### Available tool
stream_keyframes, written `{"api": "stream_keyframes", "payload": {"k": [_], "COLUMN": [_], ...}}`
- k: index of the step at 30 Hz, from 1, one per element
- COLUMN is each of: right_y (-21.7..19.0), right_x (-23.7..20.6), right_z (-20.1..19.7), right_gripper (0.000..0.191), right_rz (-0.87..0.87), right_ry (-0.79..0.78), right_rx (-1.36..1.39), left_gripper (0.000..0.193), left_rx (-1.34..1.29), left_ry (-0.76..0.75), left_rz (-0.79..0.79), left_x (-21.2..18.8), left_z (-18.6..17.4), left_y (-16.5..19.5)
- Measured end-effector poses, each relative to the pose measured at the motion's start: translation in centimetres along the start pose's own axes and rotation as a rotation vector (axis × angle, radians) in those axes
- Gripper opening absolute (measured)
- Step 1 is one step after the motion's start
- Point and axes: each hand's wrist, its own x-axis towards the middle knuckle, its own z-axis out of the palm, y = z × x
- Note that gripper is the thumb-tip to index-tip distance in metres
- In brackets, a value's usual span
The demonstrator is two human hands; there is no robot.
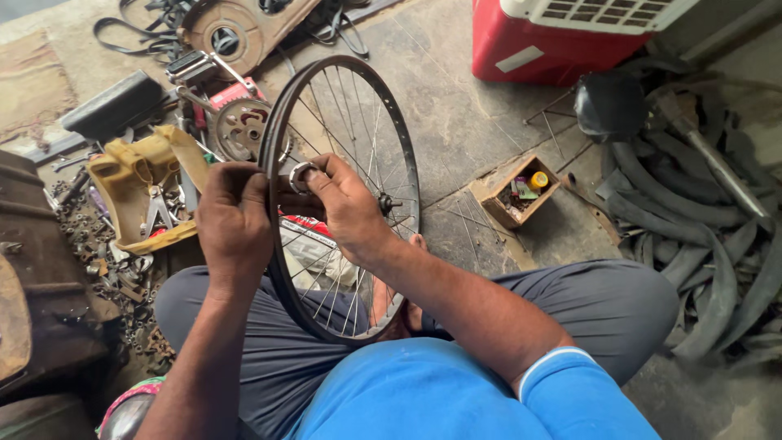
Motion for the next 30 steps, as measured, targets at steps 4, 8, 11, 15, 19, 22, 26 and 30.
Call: {"api": "stream_keyframes", "payload": {"k": [4,8,11,15,19,22,26,30], "right_y": [-1.1,-2.7,-2.7,-1.9,-1.4,-0.2,1.8,2.2], "right_x": [-0.7,-2.0,-3.5,-3.7,-1.2,-2.5,-5.4,-5.6], "right_z": [0.9,0.6,-0.9,-8.1,-22.6,-33.1,-38.0,-37.6], "right_gripper": [0.019,0.018,0.014,0.014,0.025,0.026,0.024,0.021], "right_rz": [-0.071,0.191,0.280,0.281,-0.050,-0.007,0.900,0.746], "right_ry": [0.047,0.148,0.121,0.322,0.365,0.311,0.514,0.544], "right_rx": [-0.185,-0.019,0.119,-0.212,-1.410,-1.779,-0.995,-0.742], "left_gripper": [0.006,0.021,0.043,0.060,0.066,0.063,0.047,0.042], "left_rx": [-0.029,0.262,0.354,0.272,-0.443,-0.412,-0.521,-0.409], "left_ry": [0.103,-0.012,-0.080,0.020,-0.202,-0.300,-0.269,-0.239], "left_rz": [0.135,0.396,0.486,0.396,-0.087,-0.211,-0.249,-0.226], "left_x": [-0.4,-2.2,-3.0,-2.9,-4.0,-5.2,-6.9,-7.2], "left_z": [-1.0,-0.8,-1.0,-2.6,-3.0,-1.7,-1.1,-1.3], "left_y": [2.1,4.5,5.2,4.5,2.5,1.2,0.8,0.7]}}
